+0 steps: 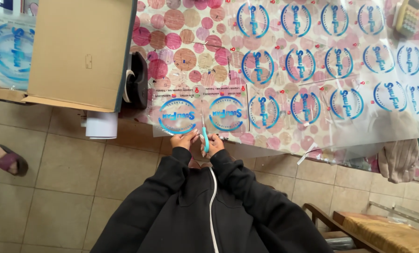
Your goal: Cutting out circular printed designs from a large plastic sheet using scissors
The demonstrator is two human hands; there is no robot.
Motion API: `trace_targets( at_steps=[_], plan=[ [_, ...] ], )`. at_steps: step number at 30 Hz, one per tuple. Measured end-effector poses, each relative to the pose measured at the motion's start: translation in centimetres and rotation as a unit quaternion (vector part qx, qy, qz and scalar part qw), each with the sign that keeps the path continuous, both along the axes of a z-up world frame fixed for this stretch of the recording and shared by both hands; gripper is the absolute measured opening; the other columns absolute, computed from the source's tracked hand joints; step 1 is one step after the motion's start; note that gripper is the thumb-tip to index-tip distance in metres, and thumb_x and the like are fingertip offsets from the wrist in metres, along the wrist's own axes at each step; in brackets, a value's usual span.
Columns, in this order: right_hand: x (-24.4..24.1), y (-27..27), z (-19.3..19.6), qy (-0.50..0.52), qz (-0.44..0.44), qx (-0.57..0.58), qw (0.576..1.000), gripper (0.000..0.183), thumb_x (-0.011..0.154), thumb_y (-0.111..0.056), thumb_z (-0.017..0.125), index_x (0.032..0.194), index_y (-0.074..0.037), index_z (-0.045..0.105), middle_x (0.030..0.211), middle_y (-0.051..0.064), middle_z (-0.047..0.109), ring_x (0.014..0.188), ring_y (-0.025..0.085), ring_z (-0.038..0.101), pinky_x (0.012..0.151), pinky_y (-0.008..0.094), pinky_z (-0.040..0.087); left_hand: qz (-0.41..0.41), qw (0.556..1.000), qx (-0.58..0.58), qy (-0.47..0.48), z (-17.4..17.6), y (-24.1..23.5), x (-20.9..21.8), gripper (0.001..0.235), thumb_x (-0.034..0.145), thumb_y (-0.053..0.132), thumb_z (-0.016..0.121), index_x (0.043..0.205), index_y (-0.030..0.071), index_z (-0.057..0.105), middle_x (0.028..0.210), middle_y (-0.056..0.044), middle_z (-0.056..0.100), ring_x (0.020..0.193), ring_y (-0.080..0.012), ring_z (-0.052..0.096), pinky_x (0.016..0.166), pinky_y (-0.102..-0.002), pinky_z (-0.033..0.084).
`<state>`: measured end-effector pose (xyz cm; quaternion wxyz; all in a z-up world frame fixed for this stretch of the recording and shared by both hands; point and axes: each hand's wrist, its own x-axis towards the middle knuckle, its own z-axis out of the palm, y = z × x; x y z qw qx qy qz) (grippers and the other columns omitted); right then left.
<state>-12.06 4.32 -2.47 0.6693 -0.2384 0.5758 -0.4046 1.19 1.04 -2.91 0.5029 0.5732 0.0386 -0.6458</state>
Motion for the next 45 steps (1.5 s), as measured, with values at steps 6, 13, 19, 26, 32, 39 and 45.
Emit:
trace_targets(
  at_steps=[6,13,19,26,32,39,45],
  plan=[
    [-0.3,-1.9,3.0,-0.022,0.002,0.025,0.999,0.045,0.098,-0.033,0.079,0.111,0.000,0.051,0.062,0.019,0.061,0.040,0.026,0.060,0.028,0.027,0.037,-0.009,1.000,0.006,-0.017,0.4,0.4,0.0,0.041,0.077,-0.010,0.086,0.108,-0.021,0.062,0.100,-0.038,0.070,0.083,-0.0398,0.076,0.072,-0.045,0.069],
    [-0.5,-3.1,2.0,-0.014,0.013,0.032,0.999,0.043,0.098,-0.032,0.078,0.110,-0.002,0.050,0.063,0.017,0.062,0.041,0.025,0.061,0.029,0.024,0.037,-0.011,1.000,0.008,-0.023,2.5,0.1,0.0,0.037,0.076,-0.011,0.085,0.106,-0.020,0.064,0.096,-0.038,0.070,0.079,-0.0409,0.076,0.071,-0.045,0.069],
    [-0.1,-3.2,2.2,0.003,0.008,0.027,1.000,0.044,0.096,-0.031,0.080,0.110,-0.002,0.051,0.064,0.017,0.062,0.043,0.024,0.061,0.030,0.023,0.035,0.001,1.000,0.022,-0.010,2.8,-0.1,0.0,0.040,0.077,-0.012,0.084,0.108,-0.022,0.061,0.097,-0.039,0.069,0.079,-0.0418,0.076,0.072,-0.044,0.069],
    [-1.0,-5.7,1.7,0.029,0.006,0.041,0.999,0.051,0.092,-0.043,0.084,0.111,-0.006,0.055,0.066,0.019,0.065,0.045,0.025,0.064,0.032,0.024,0.037,-0.010,0.999,0.025,-0.024,3.9,0.8,-0.1,0.042,0.073,-0.012,0.086,0.107,-0.021,0.062,0.095,-0.040,0.069,0.078,-0.0439,0.075,0.071,-0.045,0.070],
    [-1.4,-5.6,0.7,0.053,0.038,0.034,0.997,0.051,0.091,-0.040,0.087,0.110,-0.004,0.056,0.064,0.018,0.066,0.046,0.023,0.066,0.036,0.024,0.040,-0.007,0.999,0.032,-0.018,3.9,0.2,-0.3,0.041,0.075,-0.015,0.083,0.108,-0.022,0.061,0.096,-0.038,0.069,0.079,-0.0430,0.075,0.072,-0.045,0.069],
    [-1.6,-7.7,-0.2,0.039,0.006,0.042,0.998,0.048,0.091,-0.038,0.086,0.108,-0.005,0.056,0.062,0.018,0.063,0.044,0.024,0.064,0.035,0.026,0.043,-0.024,0.999,0.028,-0.013,4.5,-0.1,-0.6,0.041,0.072,-0.013,0.086,0.103,-0.022,0.062,0.091,-0.037,0.070,0.076,-0.0417,0.076,0.070,-0.044,0.070],
    [-1.9,-8.2,-3.1,0.049,0.008,0.023,0.998,0.046,0.089,-0.037,0.087,0.103,-0.006,0.056,0.060,0.017,0.062,0.041,0.026,0.063,0.035,0.029,0.045,-0.024,0.999,0.020,-0.027,4.5,-0.1,-0.3,0.038,0.074,-0.013,0.085,0.104,-0.020,0.063,0.092,-0.037,0.070,0.076,-0.0416,0.076,0.070,-0.042,0.070]
  ],
)
